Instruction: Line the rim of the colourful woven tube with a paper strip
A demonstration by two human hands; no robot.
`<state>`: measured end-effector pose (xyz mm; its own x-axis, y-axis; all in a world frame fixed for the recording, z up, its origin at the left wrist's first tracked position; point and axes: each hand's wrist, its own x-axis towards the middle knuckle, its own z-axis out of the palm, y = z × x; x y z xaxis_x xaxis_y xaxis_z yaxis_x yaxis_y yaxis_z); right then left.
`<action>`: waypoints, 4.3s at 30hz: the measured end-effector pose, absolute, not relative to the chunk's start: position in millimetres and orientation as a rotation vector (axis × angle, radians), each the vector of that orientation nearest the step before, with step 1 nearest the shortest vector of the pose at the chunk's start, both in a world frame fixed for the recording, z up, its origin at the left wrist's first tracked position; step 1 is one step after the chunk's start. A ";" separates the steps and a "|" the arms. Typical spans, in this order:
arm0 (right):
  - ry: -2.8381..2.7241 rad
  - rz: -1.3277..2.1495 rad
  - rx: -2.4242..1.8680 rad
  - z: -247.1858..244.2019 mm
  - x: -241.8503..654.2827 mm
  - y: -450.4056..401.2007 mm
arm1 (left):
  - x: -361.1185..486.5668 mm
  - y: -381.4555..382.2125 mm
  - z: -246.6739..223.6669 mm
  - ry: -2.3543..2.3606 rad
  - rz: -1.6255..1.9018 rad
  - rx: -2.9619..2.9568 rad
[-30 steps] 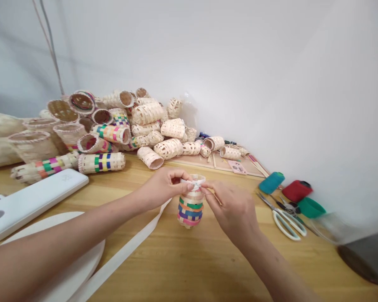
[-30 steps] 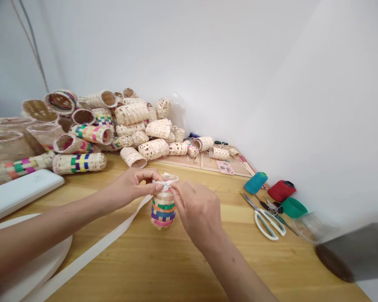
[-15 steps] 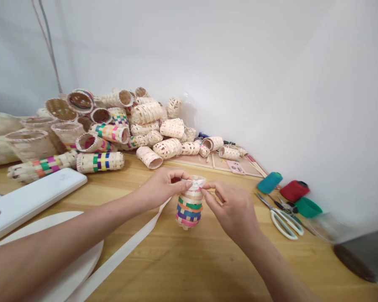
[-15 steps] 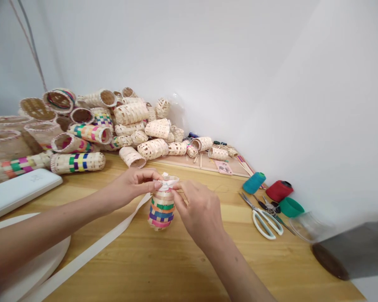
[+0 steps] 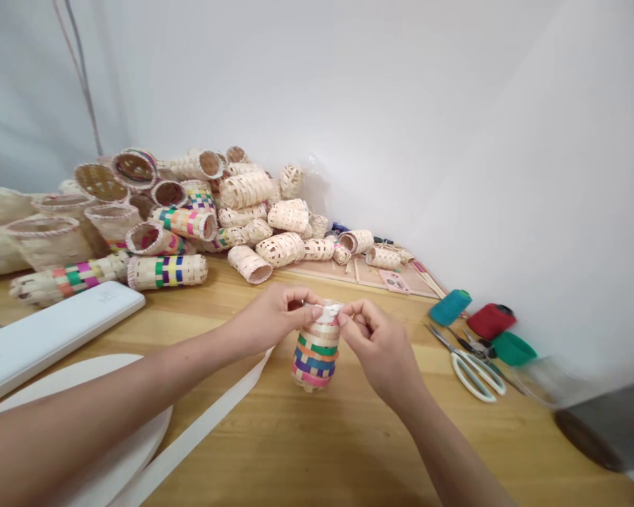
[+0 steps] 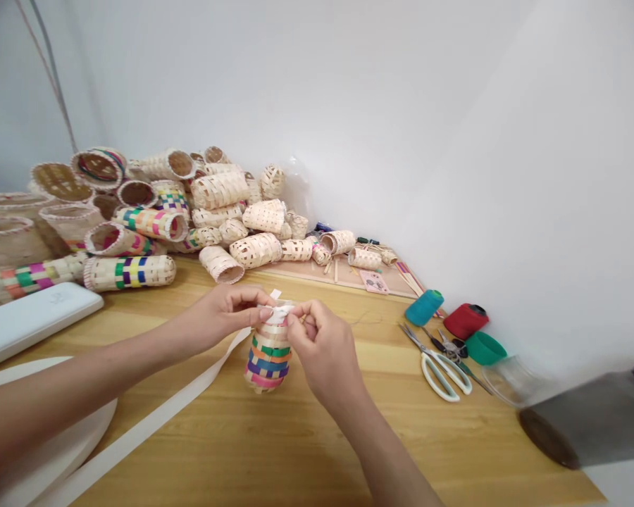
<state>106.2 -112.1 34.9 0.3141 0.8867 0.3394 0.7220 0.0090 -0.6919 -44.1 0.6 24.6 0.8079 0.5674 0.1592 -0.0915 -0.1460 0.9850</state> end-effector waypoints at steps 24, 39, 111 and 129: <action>-1.762 -0.276 -1.629 25.0 104.7 -114.3 | -43.8 -0.7 25.7 0.502 0.625 1.726; -1.623 0.248 -1.747 35.0 99.9 -113.4 | -41.6 -4.1 25.6 0.563 0.575 1.781; -1.743 -0.222 -1.693 42.5 114.2 -120.8 | -42.9 -2.3 26.4 0.420 0.678 1.761; -1.577 0.159 -1.694 25.8 116.9 -98.0 | -44.5 -5.2 20.1 0.605 1.028 2.142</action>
